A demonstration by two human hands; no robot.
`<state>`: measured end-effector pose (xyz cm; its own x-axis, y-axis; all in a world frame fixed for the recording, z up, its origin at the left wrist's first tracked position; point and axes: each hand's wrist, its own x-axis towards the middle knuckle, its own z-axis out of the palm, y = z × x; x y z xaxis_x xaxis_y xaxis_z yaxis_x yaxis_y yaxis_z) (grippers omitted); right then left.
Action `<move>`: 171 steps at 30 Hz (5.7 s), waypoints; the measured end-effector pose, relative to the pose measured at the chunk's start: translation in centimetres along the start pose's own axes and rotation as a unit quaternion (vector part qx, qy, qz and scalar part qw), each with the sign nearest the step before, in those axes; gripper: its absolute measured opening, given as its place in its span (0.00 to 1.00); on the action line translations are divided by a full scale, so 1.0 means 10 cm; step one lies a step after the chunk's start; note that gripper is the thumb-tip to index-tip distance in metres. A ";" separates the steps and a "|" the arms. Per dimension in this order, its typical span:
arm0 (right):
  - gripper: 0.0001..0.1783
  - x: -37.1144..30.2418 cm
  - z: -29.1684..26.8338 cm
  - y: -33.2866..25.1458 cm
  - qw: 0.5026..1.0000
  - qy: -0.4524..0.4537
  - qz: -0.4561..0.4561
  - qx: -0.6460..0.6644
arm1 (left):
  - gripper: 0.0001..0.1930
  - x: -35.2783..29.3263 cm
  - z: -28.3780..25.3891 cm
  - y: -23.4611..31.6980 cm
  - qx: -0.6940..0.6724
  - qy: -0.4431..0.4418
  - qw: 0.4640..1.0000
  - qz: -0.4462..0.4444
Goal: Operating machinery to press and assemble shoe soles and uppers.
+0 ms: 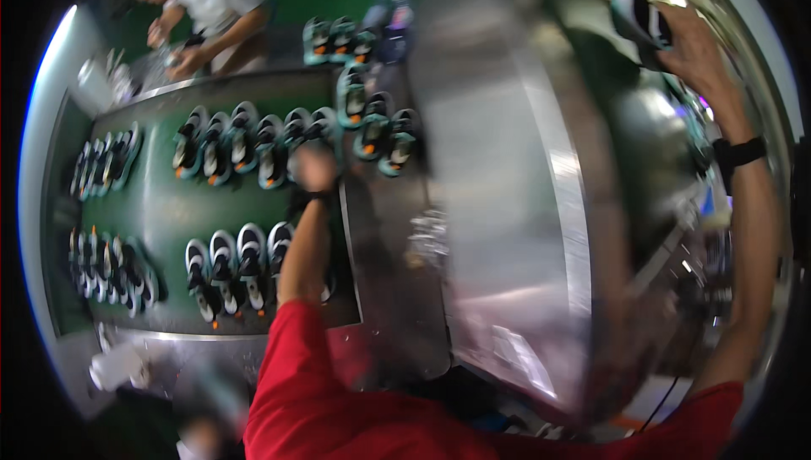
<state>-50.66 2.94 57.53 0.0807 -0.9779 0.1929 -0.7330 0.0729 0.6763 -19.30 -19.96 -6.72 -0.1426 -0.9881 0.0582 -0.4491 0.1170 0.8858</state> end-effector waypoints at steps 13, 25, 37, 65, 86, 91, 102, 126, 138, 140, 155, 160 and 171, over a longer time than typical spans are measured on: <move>0.48 -3.84 -2.59 -1.96 0.726 0.179 0.577 0.329 | 0.28 -4.28 -2.21 2.86 -0.289 -0.820 0.479 -0.123; 0.39 -6.49 -3.88 -5.08 0.228 0.321 0.858 0.330 | 0.25 -7.33 -2.38 3.69 -0.200 -0.949 0.243 -0.001; 0.34 -8.02 -5.41 -7.54 0.081 0.397 0.892 -0.201 | 0.34 -10.82 -3.48 2.79 0.059 -0.989 0.016 0.135; 0.29 -11.36 -5.53 -6.43 -0.010 -0.122 0.992 0.011 | 0.20 -10.77 -2.25 3.57 0.164 -0.978 0.131 -0.016; 0.09 -8.72 -2.29 -7.30 0.484 -0.096 0.861 0.121 | 0.17 -7.56 -2.57 2.64 -0.020 -0.761 0.611 -0.216; 0.10 -8.95 -1.98 -7.63 0.499 -0.057 0.849 0.167 | 0.15 -6.74 -2.82 2.10 -0.053 -0.662 0.683 -0.302; 0.07 -7.00 -1.87 -3.80 0.672 0.106 0.684 0.264 | 0.12 -4.02 -2.04 0.71 -0.108 -0.272 0.924 -0.247; 0.31 -1.84 -1.03 -0.59 0.814 0.245 0.339 0.403 | 0.22 -2.71 -1.44 -0.44 0.027 -0.292 0.948 0.121; 0.22 -4.89 -2.46 -2.87 0.375 0.306 0.680 0.550 | 0.41 -5.11 -1.57 3.98 -0.362 -0.829 0.427 -0.004; 0.27 -5.36 -2.41 -3.21 0.340 0.290 0.704 0.551 | 0.39 -5.58 -1.46 4.03 -0.307 -0.888 0.341 -0.027; 0.34 -7.25 -3.85 -6.32 0.097 0.496 0.863 0.001 | 0.34 -9.08 -2.48 3.38 -0.144 -0.970 0.072 0.181; 0.26 -7.54 -4.77 -7.38 0.053 0.513 0.836 -0.187 | 0.34 -10.33 -3.31 3.19 -0.073 -0.979 -0.023 0.191; 0.35 -7.51 -5.91 -8.32 0.024 0.462 0.788 -0.406 | 0.29 -13.34 -4.07 1.93 -0.071 -0.882 0.141 0.443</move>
<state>44.21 81.94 28.75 0.6405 0.7595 0.1141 -0.0932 0.2244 -0.9700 26.94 110.00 21.32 -0.1418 0.9866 0.0804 0.4390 -0.0101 0.8985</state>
